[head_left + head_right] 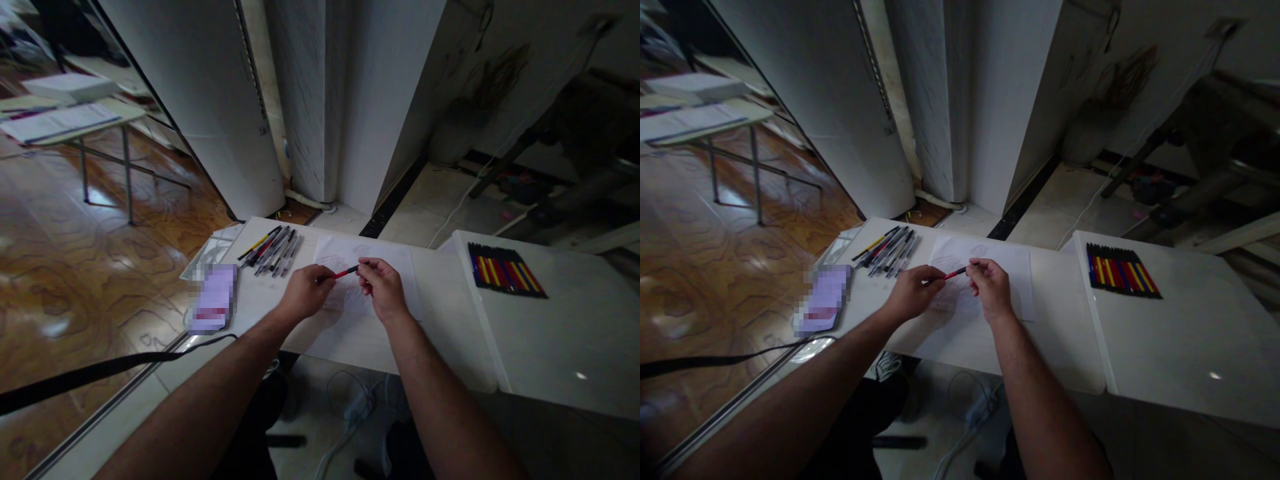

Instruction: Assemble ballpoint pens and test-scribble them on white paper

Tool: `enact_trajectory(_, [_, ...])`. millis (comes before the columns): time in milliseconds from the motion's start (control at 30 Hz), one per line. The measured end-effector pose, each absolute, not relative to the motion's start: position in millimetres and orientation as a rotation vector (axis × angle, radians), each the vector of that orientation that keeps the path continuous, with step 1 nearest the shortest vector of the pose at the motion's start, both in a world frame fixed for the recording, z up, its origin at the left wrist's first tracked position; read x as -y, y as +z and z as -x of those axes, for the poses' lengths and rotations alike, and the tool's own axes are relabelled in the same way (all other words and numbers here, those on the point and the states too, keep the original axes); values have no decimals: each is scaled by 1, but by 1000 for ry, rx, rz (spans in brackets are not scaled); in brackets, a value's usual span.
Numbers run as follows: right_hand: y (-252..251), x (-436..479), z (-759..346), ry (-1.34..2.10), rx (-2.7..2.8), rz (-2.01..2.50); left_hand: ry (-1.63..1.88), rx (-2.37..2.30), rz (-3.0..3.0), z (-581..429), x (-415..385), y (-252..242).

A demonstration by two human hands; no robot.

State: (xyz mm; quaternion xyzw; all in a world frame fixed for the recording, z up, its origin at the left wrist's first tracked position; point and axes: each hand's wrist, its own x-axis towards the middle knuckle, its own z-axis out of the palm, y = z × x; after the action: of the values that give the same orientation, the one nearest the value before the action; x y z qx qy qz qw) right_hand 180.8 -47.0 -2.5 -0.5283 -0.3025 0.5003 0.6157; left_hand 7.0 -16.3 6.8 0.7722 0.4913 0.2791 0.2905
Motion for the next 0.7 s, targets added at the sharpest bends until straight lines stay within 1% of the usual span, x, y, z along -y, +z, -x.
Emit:
enact_trajectory(433, [0, 47, -180, 1158, 658, 1197, 659, -1269, -2062, -7, 17, 11])
enact_trajectory(700, [-3, 48, -180, 1142, 684, 1244, 773, -1254, -2010, -7, 17, 9])
